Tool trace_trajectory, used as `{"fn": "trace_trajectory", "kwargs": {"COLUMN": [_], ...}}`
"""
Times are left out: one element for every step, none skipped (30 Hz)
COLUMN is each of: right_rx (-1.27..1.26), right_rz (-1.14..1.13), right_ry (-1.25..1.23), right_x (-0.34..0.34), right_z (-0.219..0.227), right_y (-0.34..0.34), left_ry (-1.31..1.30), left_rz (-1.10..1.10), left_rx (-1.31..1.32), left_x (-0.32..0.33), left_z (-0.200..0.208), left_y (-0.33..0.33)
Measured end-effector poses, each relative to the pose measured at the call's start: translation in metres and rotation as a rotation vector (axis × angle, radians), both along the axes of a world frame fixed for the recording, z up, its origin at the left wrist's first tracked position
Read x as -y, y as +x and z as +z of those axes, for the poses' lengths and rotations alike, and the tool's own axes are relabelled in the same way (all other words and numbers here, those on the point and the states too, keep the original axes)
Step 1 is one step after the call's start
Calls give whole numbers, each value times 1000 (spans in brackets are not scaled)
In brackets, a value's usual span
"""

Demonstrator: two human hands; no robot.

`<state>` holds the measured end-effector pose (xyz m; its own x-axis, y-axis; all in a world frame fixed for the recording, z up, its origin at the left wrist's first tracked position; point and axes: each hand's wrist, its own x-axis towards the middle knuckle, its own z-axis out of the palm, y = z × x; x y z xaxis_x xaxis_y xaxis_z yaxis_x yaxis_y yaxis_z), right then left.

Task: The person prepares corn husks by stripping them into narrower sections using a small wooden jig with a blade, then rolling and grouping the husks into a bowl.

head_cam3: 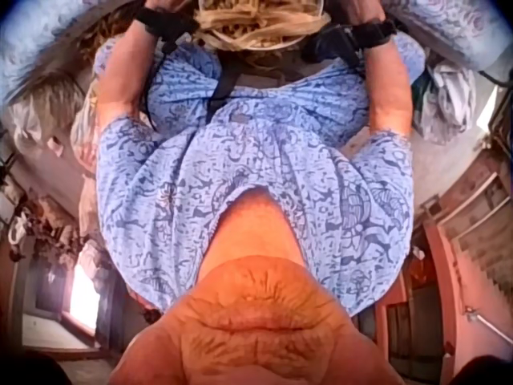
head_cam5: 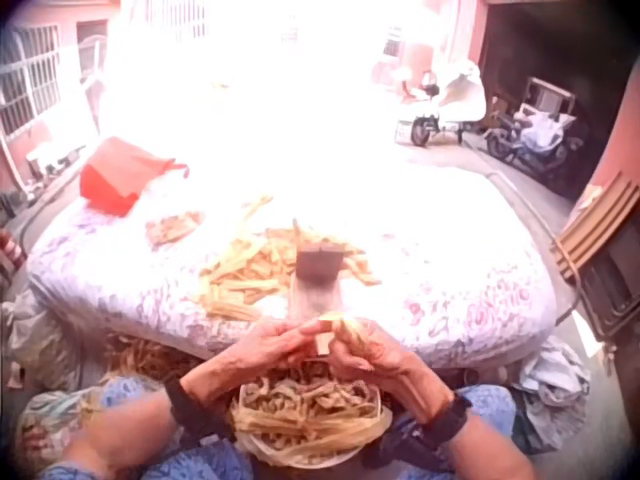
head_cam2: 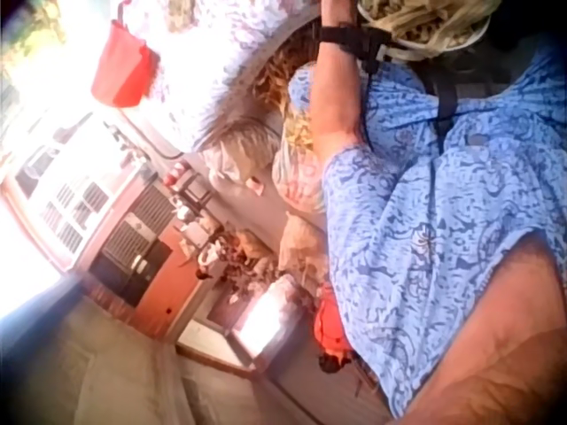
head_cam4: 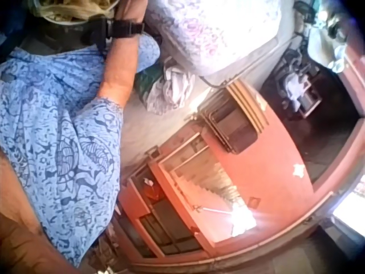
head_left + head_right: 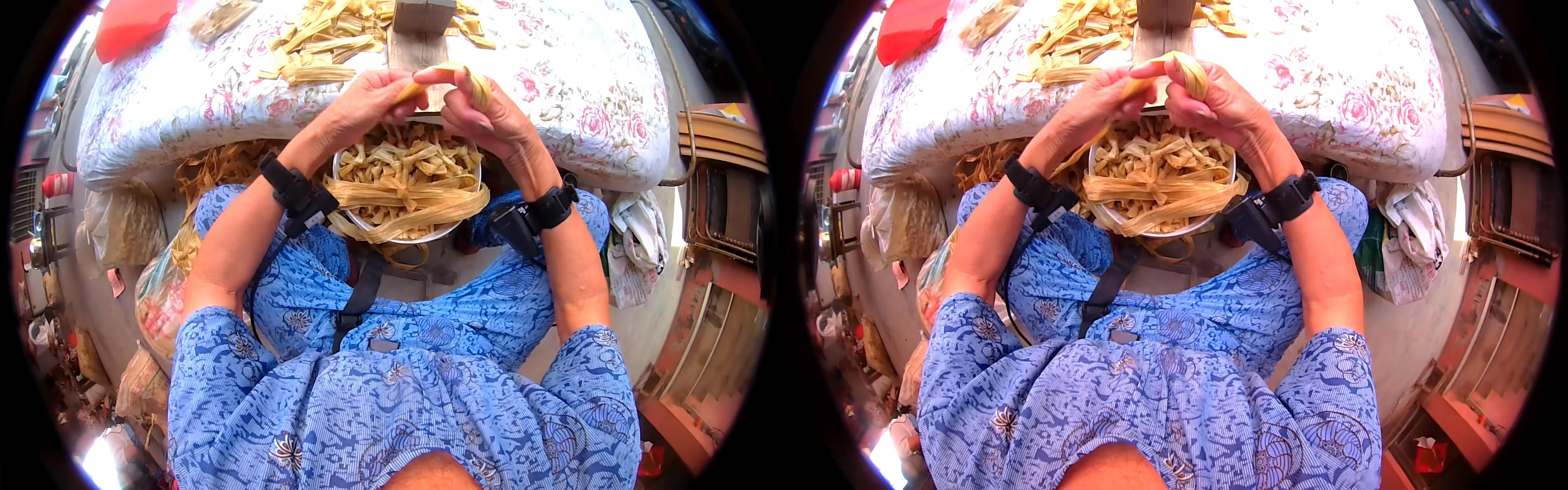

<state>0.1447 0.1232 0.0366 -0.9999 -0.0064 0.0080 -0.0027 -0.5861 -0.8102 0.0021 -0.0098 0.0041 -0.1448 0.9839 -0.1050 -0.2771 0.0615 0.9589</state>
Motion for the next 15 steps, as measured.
{"fn": "trace_trajectory", "kwargs": {"right_rx": [32,63,93,177,194,210,226,258,197,134,70,0,-74,-150,-91], "right_rz": [-72,-145,-210,-233,-277,-325,-372,-385,-414,-442,-470,-591,-713,-836,-848], "right_ry": [126,252,370,371,576,782,988,1176,1196,1215,1233,1330,1424,1514,1540], "right_x": [-2,-3,1,9,9,7,7,7,7,8,8,7,5,4,6], "right_z": [-2,-6,-7,2,-1,-8,-13,-17,-18,-18,-19,-22,-27,-30,-26], "right_y": [-1,-4,-7,-7,-7,-6,-5,-4,-5,-5,-6,-7,-7,-7,-7], "left_ry": [-63,-81,-105,-142,-188,-234,-281,-233,-219,-205,-191,-175,-158,-141,-104], "left_rz": [-63,-101,-131,-126,-137,-152,-167,-242,-246,-250,-253,-150,-47,56,174], "left_rx": [1,157,311,509,571,633,694,787,780,772,763,730,695,659,518], "left_x": [-4,-11,-13,-14,-14,-14,-14,-14,-15,-15,-15,-15,-15,-14,-13], "left_z": [2,-4,-9,-12,-13,-14,-15,-17,-21,-24,-26,-26,-25,-23,-17], "left_y": [7,12,17,20,21,22,22,22,21,19,18,19,23,26,28]}}
